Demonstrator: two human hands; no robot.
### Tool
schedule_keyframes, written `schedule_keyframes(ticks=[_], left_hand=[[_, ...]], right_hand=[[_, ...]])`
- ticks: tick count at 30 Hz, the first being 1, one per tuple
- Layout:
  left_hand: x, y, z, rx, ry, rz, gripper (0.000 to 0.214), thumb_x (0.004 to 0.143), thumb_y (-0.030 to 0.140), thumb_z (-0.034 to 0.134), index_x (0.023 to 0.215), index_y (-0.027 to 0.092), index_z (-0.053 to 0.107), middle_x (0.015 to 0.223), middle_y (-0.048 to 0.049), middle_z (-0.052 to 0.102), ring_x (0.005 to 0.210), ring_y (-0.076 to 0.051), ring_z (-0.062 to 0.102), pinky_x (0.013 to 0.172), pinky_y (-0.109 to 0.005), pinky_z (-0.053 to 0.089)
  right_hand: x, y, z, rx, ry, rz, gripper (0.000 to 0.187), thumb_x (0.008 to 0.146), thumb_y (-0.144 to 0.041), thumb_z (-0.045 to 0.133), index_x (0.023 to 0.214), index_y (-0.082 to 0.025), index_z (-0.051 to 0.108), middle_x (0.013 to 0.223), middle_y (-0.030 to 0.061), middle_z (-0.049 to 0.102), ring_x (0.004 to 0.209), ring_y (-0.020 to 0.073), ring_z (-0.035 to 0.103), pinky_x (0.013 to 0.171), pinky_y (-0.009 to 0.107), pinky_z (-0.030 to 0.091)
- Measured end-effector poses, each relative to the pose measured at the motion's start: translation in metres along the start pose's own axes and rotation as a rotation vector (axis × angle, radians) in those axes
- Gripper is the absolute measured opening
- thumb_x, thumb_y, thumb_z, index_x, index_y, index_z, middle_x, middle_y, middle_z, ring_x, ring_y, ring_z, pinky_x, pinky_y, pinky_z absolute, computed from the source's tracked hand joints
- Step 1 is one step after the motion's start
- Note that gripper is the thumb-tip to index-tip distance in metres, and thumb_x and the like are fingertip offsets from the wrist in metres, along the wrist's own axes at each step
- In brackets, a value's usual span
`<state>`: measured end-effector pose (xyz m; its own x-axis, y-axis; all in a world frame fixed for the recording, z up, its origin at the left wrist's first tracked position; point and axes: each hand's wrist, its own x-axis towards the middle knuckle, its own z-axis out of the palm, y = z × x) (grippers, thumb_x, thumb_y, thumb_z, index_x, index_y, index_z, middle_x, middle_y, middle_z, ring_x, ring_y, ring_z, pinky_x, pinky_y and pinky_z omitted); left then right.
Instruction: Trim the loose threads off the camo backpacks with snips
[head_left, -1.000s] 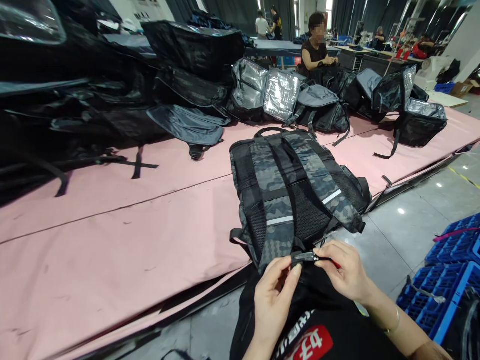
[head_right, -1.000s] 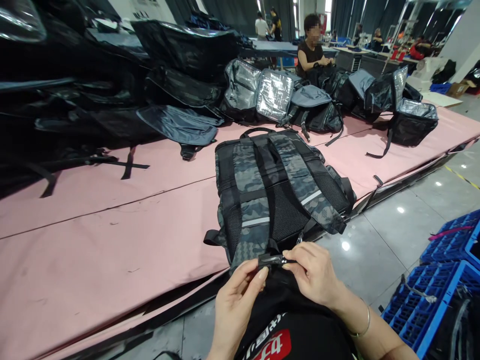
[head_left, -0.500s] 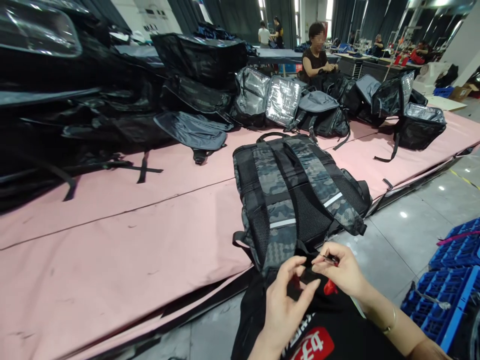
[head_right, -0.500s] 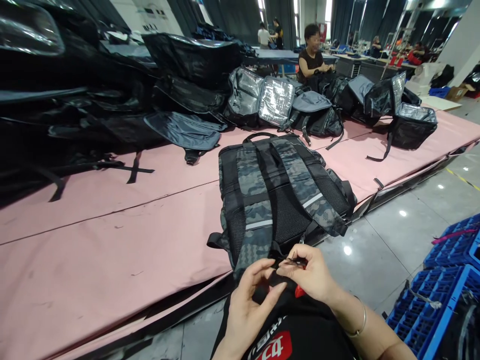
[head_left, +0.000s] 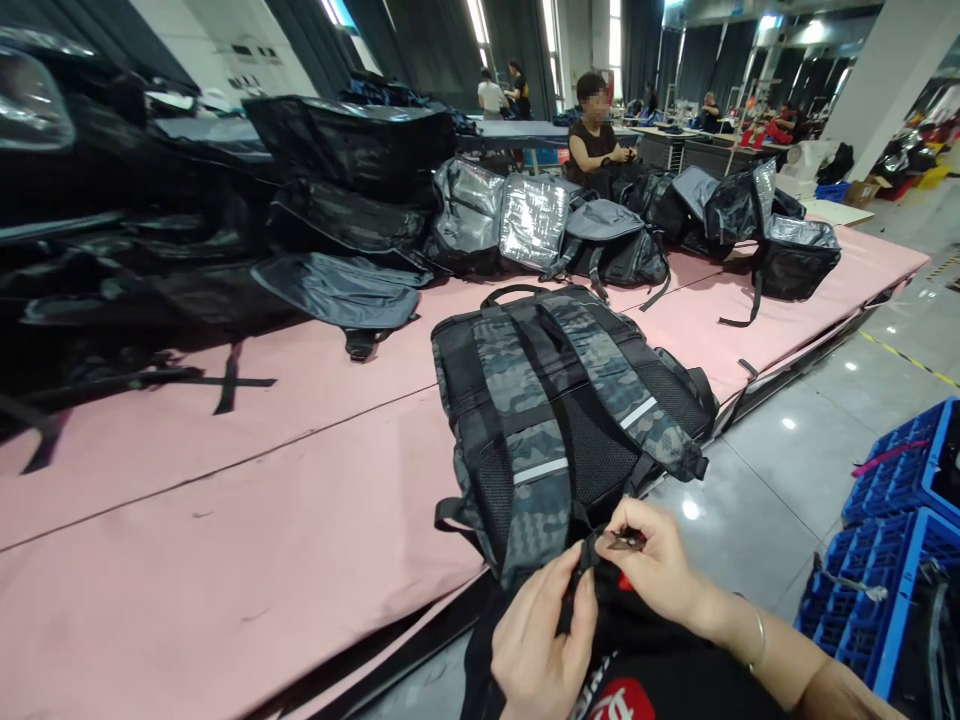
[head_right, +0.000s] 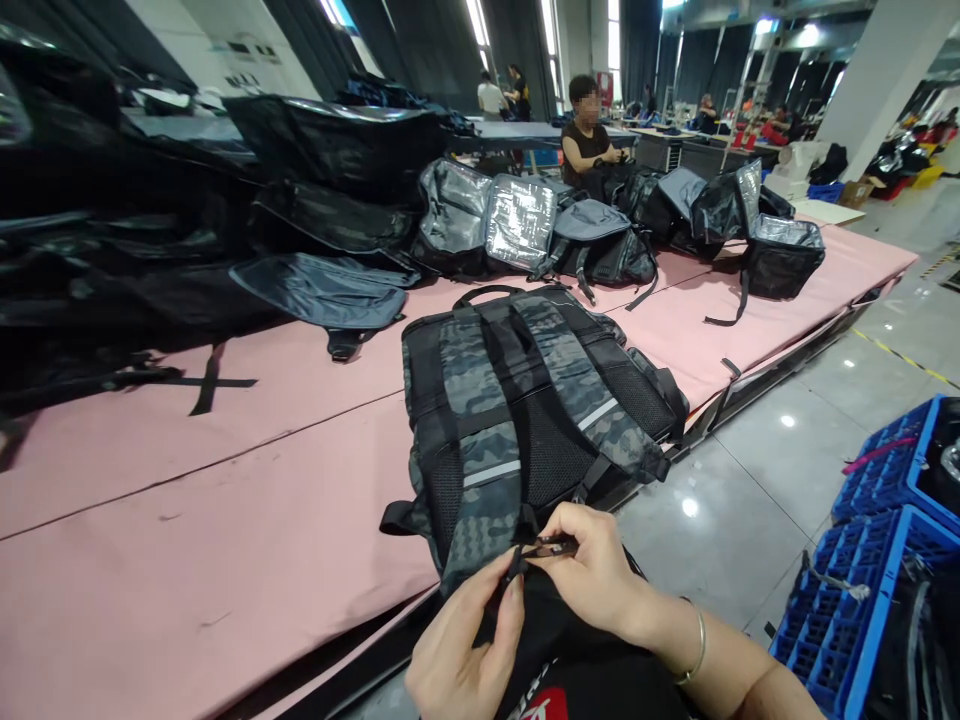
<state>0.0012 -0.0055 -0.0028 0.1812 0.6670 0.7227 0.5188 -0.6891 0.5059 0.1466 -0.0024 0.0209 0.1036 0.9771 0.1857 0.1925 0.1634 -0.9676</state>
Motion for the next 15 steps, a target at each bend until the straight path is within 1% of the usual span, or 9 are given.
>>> schedule_keyframes(ticks=[2, 4, 6, 7, 9, 11, 12, 14, 15], left_hand=[[0.001, -0.001, 0.000, 0.019, 0.010, -0.037, 0.032, 0.077, 0.011, 0.058, 0.108, 0.016, 0.060, 0.087, -0.0066, 0.070, 0.070, -0.015, 0.066, 0.069, -0.023, 0.053], [0.001, -0.002, 0.000, 0.001, -0.004, -0.102, 0.031, 0.078, 0.014, 0.058, 0.109, 0.017, 0.060, 0.087, -0.0060, 0.070, 0.068, -0.013, 0.066, 0.067, -0.021, 0.052], [0.002, -0.003, -0.001, -0.079, -0.047, -0.198, 0.026, 0.078, 0.019, 0.058, 0.103, 0.019, 0.064, 0.086, -0.0050, 0.070, 0.069, -0.014, 0.066, 0.067, -0.021, 0.052], [0.003, -0.003, -0.001, -0.145, -0.077, -0.268, 0.022, 0.078, 0.021, 0.058, 0.098, 0.020, 0.066, 0.086, -0.0048, 0.070, 0.070, -0.015, 0.066, 0.067, -0.022, 0.053], [0.005, -0.004, -0.002, -0.294, -0.115, -0.478, 0.017, 0.076, 0.028, 0.061, 0.088, 0.019, 0.068, 0.081, -0.0050, 0.070, 0.070, -0.016, 0.066, 0.064, -0.022, 0.053], [0.008, -0.004, -0.002, -0.455, -0.119, -0.742, 0.022, 0.073, 0.036, 0.063, 0.083, 0.017, 0.068, 0.077, -0.0055, 0.070, 0.063, -0.016, 0.064, 0.057, -0.021, 0.052], [0.010, -0.004, -0.003, -0.527, -0.106, -0.862, 0.026, 0.072, 0.039, 0.065, 0.083, 0.016, 0.067, 0.074, -0.0054, 0.069, 0.058, -0.014, 0.061, 0.053, -0.020, 0.051], [0.014, -0.003, -0.003, -0.638, -0.058, -1.034, 0.032, 0.067, 0.042, 0.068, 0.083, 0.015, 0.065, 0.068, -0.0039, 0.068, 0.047, -0.010, 0.054, 0.045, -0.019, 0.046], [0.016, -0.003, -0.003, -0.677, -0.034, -1.084, 0.034, 0.065, 0.043, 0.070, 0.083, 0.014, 0.064, 0.066, -0.0029, 0.067, 0.044, -0.008, 0.051, 0.043, -0.018, 0.044]], right_hand=[[-0.001, 0.000, 0.001, -0.055, -0.005, -0.057, 0.016, 0.075, -0.019, 0.056, 0.062, -0.018, 0.048, 0.058, -0.0044, 0.050, 0.053, 0.0089, 0.044, 0.052, 0.021, 0.034], [-0.002, 0.001, 0.001, -0.113, 0.000, -0.121, 0.011, 0.074, -0.015, 0.054, 0.065, -0.018, 0.051, 0.060, -0.0035, 0.053, 0.054, 0.0094, 0.046, 0.054, 0.021, 0.036], [-0.002, 0.001, 0.001, -0.147, 0.022, -0.178, 0.009, 0.074, -0.013, 0.052, 0.067, -0.018, 0.052, 0.062, -0.0026, 0.055, 0.054, 0.0098, 0.048, 0.053, 0.021, 0.037], [-0.002, 0.000, 0.001, -0.153, 0.030, -0.216, 0.010, 0.075, -0.012, 0.051, 0.067, -0.018, 0.053, 0.061, -0.0023, 0.055, 0.054, 0.0099, 0.048, 0.053, 0.021, 0.037], [-0.001, -0.004, 0.000, -0.145, 0.005, -0.335, 0.011, 0.076, -0.012, 0.049, 0.068, -0.018, 0.054, 0.060, -0.0019, 0.055, 0.053, 0.0097, 0.049, 0.051, 0.020, 0.037], [-0.001, -0.009, -0.001, -0.113, -0.065, -0.461, 0.012, 0.077, -0.013, 0.050, 0.067, -0.019, 0.054, 0.058, -0.0021, 0.055, 0.051, 0.0091, 0.048, 0.050, 0.020, 0.036], [-0.001, -0.011, -0.002, -0.098, -0.096, -0.500, 0.013, 0.079, -0.014, 0.050, 0.067, -0.019, 0.055, 0.057, -0.0024, 0.054, 0.051, 0.0088, 0.048, 0.049, 0.019, 0.036], [-0.003, -0.013, -0.007, -0.108, -0.102, -0.504, 0.012, 0.080, -0.016, 0.051, 0.070, -0.019, 0.055, 0.057, -0.0029, 0.054, 0.051, 0.0088, 0.048, 0.050, 0.020, 0.037], [-0.004, -0.012, -0.010, -0.141, -0.071, -0.480, 0.006, 0.080, -0.018, 0.053, 0.075, -0.020, 0.057, 0.061, -0.0023, 0.056, 0.053, 0.0097, 0.050, 0.052, 0.021, 0.039]])
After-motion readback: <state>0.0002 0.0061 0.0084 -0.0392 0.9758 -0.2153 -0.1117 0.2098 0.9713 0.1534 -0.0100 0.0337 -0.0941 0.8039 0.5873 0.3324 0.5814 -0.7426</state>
